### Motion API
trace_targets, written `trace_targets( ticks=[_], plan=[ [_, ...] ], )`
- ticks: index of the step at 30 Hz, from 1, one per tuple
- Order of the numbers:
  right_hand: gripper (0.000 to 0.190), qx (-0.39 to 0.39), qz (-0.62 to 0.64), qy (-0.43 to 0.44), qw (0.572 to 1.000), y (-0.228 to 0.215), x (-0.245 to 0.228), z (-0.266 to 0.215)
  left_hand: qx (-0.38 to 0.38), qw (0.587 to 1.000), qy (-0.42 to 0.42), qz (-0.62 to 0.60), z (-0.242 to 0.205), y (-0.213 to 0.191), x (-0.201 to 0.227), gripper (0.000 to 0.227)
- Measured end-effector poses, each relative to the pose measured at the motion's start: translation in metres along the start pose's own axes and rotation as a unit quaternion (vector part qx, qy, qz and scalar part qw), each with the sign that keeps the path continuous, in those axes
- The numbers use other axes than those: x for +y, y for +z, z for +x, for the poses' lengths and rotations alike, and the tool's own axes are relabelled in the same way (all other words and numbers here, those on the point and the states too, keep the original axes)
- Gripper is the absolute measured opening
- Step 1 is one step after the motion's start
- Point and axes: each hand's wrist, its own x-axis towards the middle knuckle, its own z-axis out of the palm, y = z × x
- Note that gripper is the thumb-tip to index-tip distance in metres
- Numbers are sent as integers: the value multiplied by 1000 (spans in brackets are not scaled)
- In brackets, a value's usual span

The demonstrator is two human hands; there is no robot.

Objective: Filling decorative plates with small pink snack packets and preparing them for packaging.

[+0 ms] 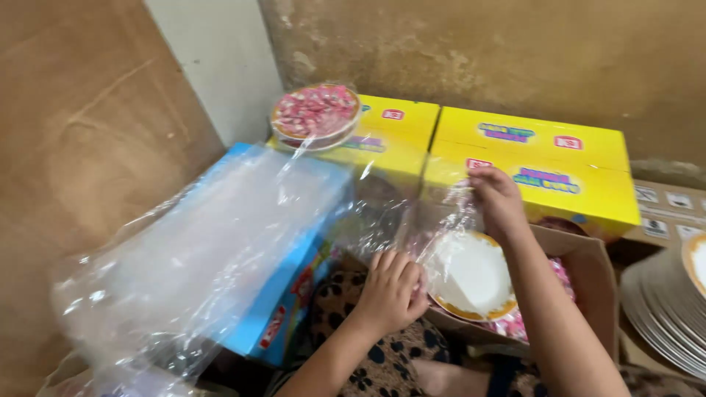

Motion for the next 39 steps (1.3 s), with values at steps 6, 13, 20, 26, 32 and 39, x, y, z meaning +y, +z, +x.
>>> trace_targets(
  ticks=[6,13,20,26,32,39],
  plan=[
    [16,225,21,-77,971,-128,7,-56,112,993,41,-21,44,114,1,42],
    [15,324,37,-48,944,-185,29,-82,146,988,-49,-14,65,211,0,50],
    [126,164,4,99,982,-167,16,-109,15,971,-213,-103,57,225,-27,59],
    [70,33,-365,246,897,-197,126,-112,26,946,-213,-243,69,215,-41,66],
    [64,30,-476,294,828,-182,170,-94,-19,948,-210,-238,76,205,-50,76],
    [53,174,-133,165,962,-161,111,-104,-17,960,-189,-205,69,235,-78,77]
  ],
)
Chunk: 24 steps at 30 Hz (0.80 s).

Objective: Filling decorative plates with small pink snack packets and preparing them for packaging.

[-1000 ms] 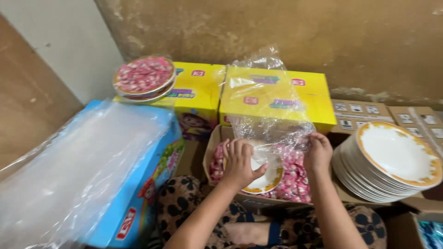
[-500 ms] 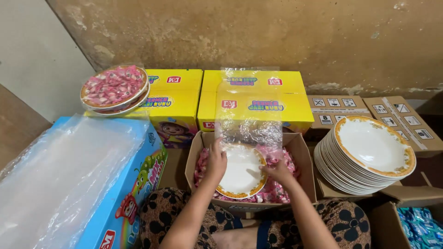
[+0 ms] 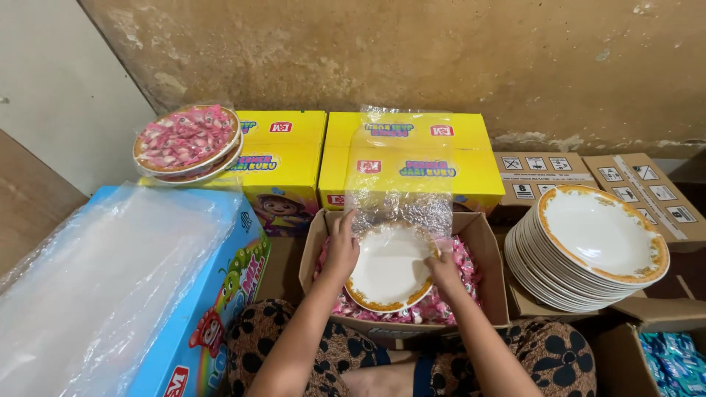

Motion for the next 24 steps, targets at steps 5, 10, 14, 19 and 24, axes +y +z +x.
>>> trace_targets(
  ticks=[5,10,14,19,24],
  plan=[
    [61,-25,19,17,999,-47,-5,8,47,994,-74,-64,9,0,5,48],
    [75,-74,56,100,991,-59,-70,-48,125,980,-91,-127,11,-10,41,26],
    [73,-118,33,117,986,-59,-118,-86,108,979,-88,-146,13,-12,35,22],
    [78,-157,55,126,978,-68,-118,-79,64,986,-68,-136,13,3,3,23],
    [75,-180,113,128,969,-67,-109,-64,53,998,35,3,9,37,-60,29]
  ],
)
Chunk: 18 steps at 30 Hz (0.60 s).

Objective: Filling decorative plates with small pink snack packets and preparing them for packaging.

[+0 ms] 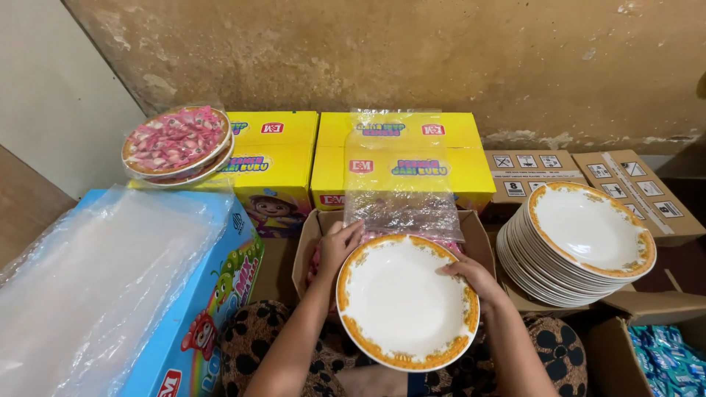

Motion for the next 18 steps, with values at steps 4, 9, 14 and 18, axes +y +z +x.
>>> trace_targets(
  ticks=[4,9,14,18],
  plan=[
    [78,13,-8,-3,1000,-20,5,15,15,998,15,-53,-2,-15,21,27],
    [82,21,-16,-14,1000,-17,-2,13,-18,995,-13,-94,-1,-42,49,28],
    [75,57,16,-52,997,-44,20,40,18,976,-72,-204,-14,-61,100,51],
    [58,141,81,-103,981,-43,31,53,85,924,-166,-333,-31,-28,97,69]
  ],
)
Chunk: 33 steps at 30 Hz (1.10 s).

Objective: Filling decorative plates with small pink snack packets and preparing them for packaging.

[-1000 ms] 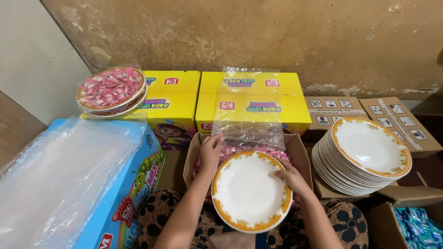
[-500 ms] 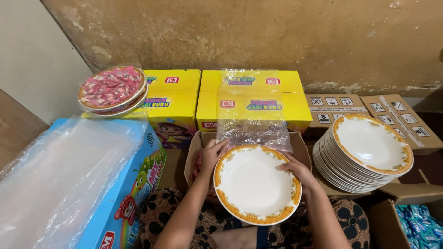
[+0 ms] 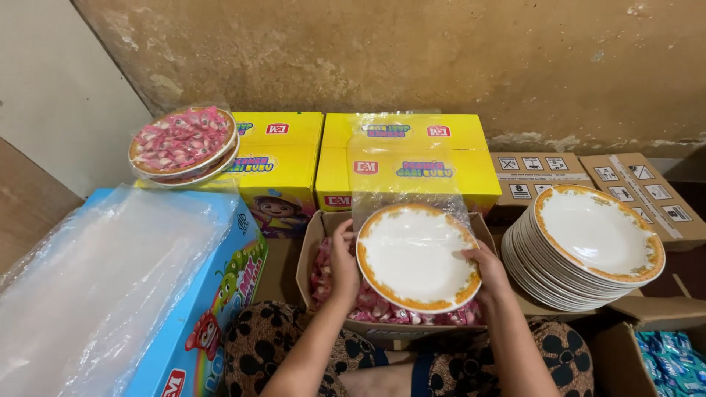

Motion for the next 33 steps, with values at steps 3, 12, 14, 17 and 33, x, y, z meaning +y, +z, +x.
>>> trace_targets(
  ticks=[3,12,14,17,33],
  plan=[
    [35,59,49,-57,995,0,9,26,53,991,49,109,-12,20,18,67],
    [43,141,162,-143,966,91,4,58,31,987,93,124,-13,49,27,59],
    [43,134,177,-140,965,108,6,69,48,985,99,130,0,48,12,61],
    [41,117,191,-134,965,122,10,94,78,984,98,124,17,49,1,56],
    [25,40,-203,-356,911,128,57,37,132,989,43,59,18,91,45,13]
  ],
)
